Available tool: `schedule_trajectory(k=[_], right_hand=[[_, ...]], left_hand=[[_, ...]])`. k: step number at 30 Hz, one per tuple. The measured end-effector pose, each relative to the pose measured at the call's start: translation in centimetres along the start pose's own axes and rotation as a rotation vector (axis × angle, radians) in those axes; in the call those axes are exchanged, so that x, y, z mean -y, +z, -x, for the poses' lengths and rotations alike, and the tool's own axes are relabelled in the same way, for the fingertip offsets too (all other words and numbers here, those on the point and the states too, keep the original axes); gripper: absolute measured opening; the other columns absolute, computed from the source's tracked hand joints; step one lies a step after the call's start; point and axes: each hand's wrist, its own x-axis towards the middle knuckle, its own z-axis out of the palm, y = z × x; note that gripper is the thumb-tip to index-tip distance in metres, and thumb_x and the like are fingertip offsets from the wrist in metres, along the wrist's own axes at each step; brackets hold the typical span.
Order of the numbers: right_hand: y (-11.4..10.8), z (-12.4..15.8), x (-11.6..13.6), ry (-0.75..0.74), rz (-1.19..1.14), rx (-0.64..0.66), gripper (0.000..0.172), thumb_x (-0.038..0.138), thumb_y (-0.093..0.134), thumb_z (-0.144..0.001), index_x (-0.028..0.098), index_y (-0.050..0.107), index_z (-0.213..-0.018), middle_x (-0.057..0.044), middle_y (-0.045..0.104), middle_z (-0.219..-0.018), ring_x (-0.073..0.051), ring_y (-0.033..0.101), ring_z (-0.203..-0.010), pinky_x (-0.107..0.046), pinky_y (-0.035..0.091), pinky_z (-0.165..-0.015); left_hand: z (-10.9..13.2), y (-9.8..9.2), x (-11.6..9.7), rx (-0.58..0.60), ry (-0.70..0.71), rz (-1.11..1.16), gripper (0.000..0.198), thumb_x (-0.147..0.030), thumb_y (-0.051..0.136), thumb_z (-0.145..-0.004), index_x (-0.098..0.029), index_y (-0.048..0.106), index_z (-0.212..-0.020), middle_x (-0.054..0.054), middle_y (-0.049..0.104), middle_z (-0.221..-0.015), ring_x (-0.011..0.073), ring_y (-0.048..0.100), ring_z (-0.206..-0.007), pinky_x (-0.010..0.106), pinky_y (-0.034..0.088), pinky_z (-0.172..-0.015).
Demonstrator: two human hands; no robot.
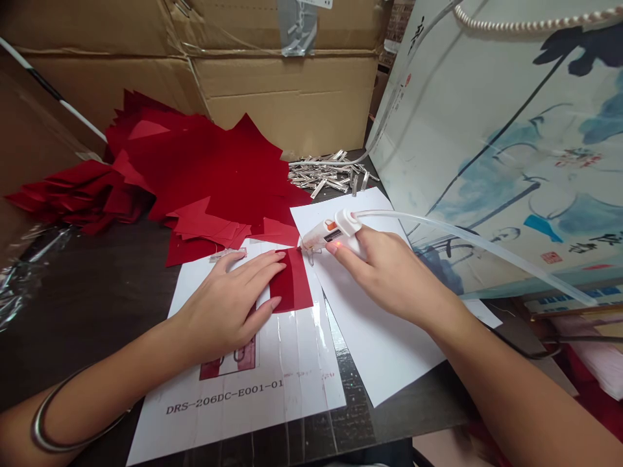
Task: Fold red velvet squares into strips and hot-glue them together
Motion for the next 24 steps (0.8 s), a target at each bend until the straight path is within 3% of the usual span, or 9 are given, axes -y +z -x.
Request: schedule_trajectory(k=[24], right_hand=[[-0.15, 0.26, 0.07, 0.012, 0.006, 0.006, 0.054, 0.069, 0.041, -0.088, 0.021, 0.045, -0.062, 0.000, 0.043, -0.056, -0.013, 0.037, -0.049, -0.029, 0.025, -0.048]], left_hand=[[0.02, -0.10, -0.08, -0.007, -0.005, 0.028, 0.044, -0.028, 0.039, -0.096, -0.009, 0.050, -0.134, 0.013, 0.053, -0.141, 0.0273, 0.044, -0.134, 0.052, 0.027, -0.111]])
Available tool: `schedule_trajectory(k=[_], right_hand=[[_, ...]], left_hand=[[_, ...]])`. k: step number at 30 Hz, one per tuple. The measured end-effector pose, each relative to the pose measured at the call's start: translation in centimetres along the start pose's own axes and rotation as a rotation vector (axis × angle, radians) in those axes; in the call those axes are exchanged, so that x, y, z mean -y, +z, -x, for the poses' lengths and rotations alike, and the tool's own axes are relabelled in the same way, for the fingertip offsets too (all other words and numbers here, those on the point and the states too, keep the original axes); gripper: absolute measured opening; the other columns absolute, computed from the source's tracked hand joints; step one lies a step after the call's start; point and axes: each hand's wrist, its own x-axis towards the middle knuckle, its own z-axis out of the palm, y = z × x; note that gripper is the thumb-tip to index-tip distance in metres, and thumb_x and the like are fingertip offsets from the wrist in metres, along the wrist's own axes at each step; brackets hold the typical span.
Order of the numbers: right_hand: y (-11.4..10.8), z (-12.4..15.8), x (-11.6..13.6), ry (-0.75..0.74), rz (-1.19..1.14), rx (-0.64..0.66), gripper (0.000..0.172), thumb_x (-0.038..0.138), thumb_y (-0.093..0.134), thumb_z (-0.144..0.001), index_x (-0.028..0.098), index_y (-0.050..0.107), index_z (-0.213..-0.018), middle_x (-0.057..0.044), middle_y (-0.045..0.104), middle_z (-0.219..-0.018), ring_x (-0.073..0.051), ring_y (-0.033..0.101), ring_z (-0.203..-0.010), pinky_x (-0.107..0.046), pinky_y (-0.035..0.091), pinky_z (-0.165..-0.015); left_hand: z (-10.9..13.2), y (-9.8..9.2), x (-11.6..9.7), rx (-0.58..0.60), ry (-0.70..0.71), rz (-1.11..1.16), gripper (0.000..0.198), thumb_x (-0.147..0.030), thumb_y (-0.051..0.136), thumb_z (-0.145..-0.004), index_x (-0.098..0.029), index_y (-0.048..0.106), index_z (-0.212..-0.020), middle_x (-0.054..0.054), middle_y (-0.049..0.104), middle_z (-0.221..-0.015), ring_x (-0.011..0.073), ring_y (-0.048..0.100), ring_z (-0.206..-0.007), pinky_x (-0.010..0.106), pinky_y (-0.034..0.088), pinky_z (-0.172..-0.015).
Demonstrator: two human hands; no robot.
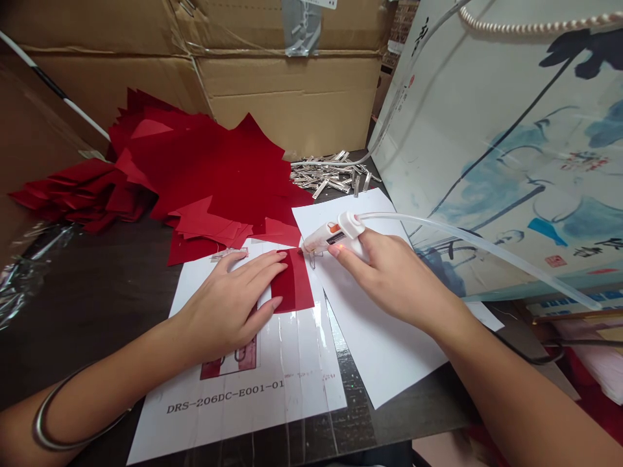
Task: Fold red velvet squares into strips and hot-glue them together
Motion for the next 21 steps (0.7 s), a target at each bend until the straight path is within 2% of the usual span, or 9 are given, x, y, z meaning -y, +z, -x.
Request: schedule_trajectory(k=[21], right_hand=[[-0.33, 0.29, -0.36, -0.015, 0.016, 0.018, 0.057, 0.071, 0.042, -0.086, 0.021, 0.037, -0.058, 0.001, 0.042, -0.056, -0.012, 0.034, -0.048, -0.029, 0.024, -0.047]], left_hand=[[0.08, -0.12, 0.02, 0.001, 0.000, 0.002, 0.044, -0.028, 0.039, -0.096, -0.010, 0.050, -0.134, 0.014, 0.053, -0.141, 0.0260, 0.043, -0.135, 0.051, 0.027, -0.112]])
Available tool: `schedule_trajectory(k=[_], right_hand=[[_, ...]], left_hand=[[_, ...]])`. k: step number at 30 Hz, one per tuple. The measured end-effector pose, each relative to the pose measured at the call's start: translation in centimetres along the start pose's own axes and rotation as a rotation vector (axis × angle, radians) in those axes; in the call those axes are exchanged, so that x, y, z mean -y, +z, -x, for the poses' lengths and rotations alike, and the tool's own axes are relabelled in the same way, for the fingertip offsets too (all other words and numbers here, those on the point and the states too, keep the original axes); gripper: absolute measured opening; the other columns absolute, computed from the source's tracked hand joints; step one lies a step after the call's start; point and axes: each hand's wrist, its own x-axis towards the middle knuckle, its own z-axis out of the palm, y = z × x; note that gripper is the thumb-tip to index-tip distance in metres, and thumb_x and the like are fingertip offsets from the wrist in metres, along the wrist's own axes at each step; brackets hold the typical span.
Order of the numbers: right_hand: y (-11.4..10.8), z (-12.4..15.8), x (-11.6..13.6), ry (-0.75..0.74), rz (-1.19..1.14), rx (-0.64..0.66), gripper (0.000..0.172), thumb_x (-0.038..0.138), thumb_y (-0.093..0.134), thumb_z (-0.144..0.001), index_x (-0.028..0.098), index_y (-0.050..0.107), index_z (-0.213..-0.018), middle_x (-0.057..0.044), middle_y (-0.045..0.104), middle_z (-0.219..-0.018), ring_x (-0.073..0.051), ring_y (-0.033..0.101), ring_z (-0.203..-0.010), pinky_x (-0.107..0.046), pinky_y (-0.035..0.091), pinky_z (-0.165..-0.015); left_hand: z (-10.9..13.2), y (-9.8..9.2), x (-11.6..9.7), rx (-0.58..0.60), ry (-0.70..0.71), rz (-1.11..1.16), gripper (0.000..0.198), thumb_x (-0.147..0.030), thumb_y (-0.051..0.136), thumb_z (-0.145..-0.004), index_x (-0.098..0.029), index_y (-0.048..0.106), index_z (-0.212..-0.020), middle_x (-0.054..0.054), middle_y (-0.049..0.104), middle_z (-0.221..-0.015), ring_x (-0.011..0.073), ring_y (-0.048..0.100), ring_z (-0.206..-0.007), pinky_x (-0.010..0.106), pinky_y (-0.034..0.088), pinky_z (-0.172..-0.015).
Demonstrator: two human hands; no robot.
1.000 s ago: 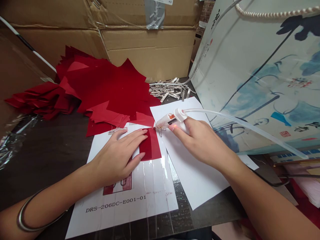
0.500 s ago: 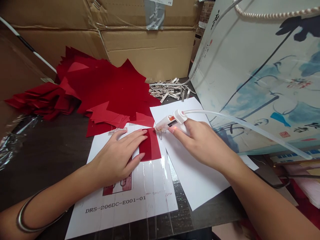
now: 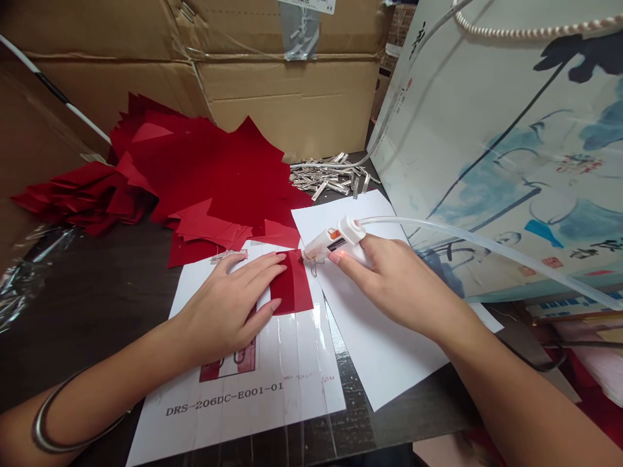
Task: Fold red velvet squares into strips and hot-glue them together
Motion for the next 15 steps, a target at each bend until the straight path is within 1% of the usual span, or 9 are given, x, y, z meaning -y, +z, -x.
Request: schedule_trajectory(k=[7, 11, 13, 15], right_hand=[[-0.1, 0.2, 0.0, -0.005, -0.016, 0.023, 0.056, 0.069, 0.042, -0.087, 0.021, 0.039, -0.059, 0.001, 0.044, -0.056, -0.012, 0.036, -0.049, -0.028, 0.025, -0.047], [-0.3, 0.2, -0.2, -0.055, -0.101, 0.030, 0.052, 0.066, 0.045, -0.088, 0.021, 0.047, -0.061, 0.001, 0.044, -0.056, -0.012, 0.038, -0.049, -0.029, 0.027, -0.048], [-0.6, 0.1, -0.4, -0.022, -0.128, 0.019, 0.053, 0.067, 0.046, -0.086, 0.021, 0.049, -0.061, 0.001, 0.044, -0.054, -0.013, 0.040, -0.049, -0.030, 0.028, -0.048], [-1.1, 0.0, -0.8, 0.053, -0.140, -0.001, 0.056, 0.070, 0.048, -0.083, 0.021, 0.046, -0.057, 0.000, 0.042, -0.052, -0.014, 0.041, -0.048, -0.030, 0.029, -0.047]], left_hand=[[-0.1, -0.1, -0.1, 0.001, 0.007, -0.002, 0.043, -0.028, 0.039, -0.096, -0.011, 0.051, -0.133, 0.013, 0.053, -0.140, 0.0264, 0.043, -0.134, 0.052, 0.027, -0.111], [-0.2, -0.3, -0.1, 0.007, 0.013, -0.004, 0.041, -0.026, 0.037, -0.096, -0.013, 0.054, -0.130, 0.014, 0.053, -0.140, 0.0269, 0.045, -0.132, 0.054, 0.029, -0.109], [-0.2, -0.4, -0.1, 0.004, 0.015, -0.003, 0.040, -0.025, 0.037, -0.095, -0.015, 0.056, -0.129, 0.015, 0.053, -0.139, 0.0275, 0.047, -0.131, 0.054, 0.029, -0.109], [-0.2, -0.4, -0.1, 0.002, 0.015, -0.005, 0.040, -0.025, 0.038, -0.095, -0.015, 0.056, -0.129, 0.015, 0.052, -0.140, 0.0280, 0.048, -0.129, 0.053, 0.030, -0.109]])
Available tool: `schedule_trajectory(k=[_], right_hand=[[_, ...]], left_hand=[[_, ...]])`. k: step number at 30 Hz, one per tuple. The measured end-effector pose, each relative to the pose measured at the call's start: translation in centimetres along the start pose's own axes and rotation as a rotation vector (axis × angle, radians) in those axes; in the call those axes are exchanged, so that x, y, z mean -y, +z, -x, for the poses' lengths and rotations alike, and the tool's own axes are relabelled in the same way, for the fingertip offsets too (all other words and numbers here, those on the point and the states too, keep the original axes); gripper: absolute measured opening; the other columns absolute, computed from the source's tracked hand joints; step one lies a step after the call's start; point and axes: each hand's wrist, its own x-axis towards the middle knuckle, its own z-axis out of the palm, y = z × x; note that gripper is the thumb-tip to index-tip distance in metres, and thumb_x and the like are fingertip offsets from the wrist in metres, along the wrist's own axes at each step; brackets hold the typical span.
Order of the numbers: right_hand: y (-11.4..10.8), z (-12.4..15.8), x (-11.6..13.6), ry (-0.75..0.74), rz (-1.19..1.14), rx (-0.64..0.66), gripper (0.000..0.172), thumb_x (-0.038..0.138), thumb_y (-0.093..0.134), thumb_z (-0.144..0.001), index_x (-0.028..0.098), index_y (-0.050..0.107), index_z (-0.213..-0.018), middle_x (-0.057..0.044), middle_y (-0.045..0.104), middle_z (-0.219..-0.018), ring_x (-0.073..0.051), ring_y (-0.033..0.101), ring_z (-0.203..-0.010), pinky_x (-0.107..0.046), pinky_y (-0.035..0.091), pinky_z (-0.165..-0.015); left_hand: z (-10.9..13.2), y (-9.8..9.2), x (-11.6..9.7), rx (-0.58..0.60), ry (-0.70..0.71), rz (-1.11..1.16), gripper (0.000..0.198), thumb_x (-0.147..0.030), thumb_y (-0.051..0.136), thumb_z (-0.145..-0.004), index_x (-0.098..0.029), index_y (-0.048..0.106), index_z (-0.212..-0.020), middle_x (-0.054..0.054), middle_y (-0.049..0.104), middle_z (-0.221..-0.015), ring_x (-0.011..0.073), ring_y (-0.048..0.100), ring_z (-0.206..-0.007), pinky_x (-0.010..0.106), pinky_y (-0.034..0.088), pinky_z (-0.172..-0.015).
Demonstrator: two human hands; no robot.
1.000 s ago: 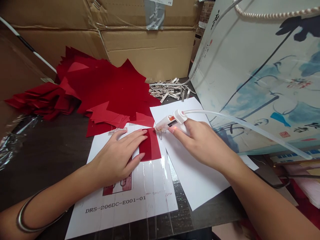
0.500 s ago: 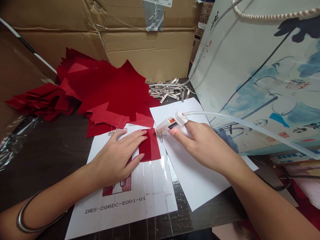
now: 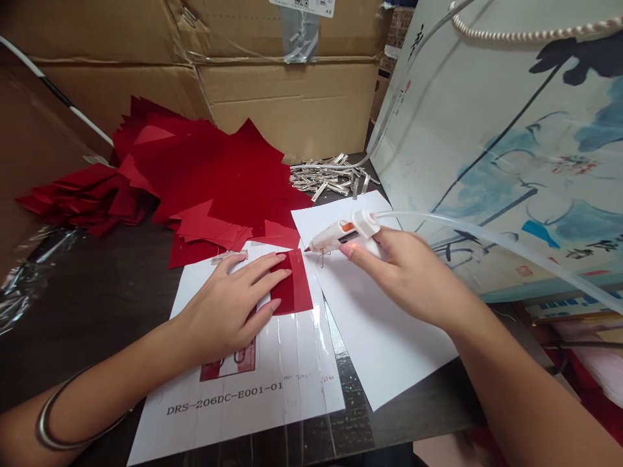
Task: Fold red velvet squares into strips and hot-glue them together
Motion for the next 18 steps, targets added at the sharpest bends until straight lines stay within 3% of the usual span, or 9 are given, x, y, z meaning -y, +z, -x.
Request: schedule_trajectory(k=[4, 8, 18], right_hand=[[-1.1, 0.0, -0.3, 0.038, -0.076, 0.027, 0.056, 0.073, 0.053, -0.078, 0.022, 0.052, -0.054, 0.001, 0.039, -0.047, -0.014, 0.040, -0.046, -0.031, 0.031, -0.047], [-1.4, 0.1, -0.3, -0.016, -0.149, 0.104, 0.047, 0.069, 0.056, -0.080, 0.024, 0.065, -0.067, 0.002, 0.042, -0.043, -0.013, 0.038, -0.042, -0.030, 0.029, -0.046], [-1.1, 0.2, -0.7, -0.060, -0.164, 0.241, 0.038, 0.060, 0.059, -0.082, 0.024, 0.070, -0.075, 0.002, 0.048, -0.052, -0.012, 0.043, -0.046, -0.027, 0.036, -0.044]], left_hand=[[0.0, 0.0, 0.0, 0.014, -0.004, -0.011, 0.041, -0.025, 0.036, -0.095, -0.015, 0.055, -0.130, 0.015, 0.051, -0.141, 0.0275, 0.048, -0.129, 0.054, 0.030, -0.108], [0.1, 0.1, 0.1, 0.016, 0.003, -0.018, 0.041, -0.025, 0.034, -0.096, -0.015, 0.055, -0.130, 0.015, 0.050, -0.142, 0.0261, 0.043, -0.134, 0.054, 0.028, -0.109], [0.0, 0.3, 0.0, 0.017, 0.005, -0.019, 0.042, -0.026, 0.033, -0.096, -0.016, 0.053, -0.132, 0.015, 0.050, -0.142, 0.0247, 0.042, -0.134, 0.054, 0.029, -0.108]])
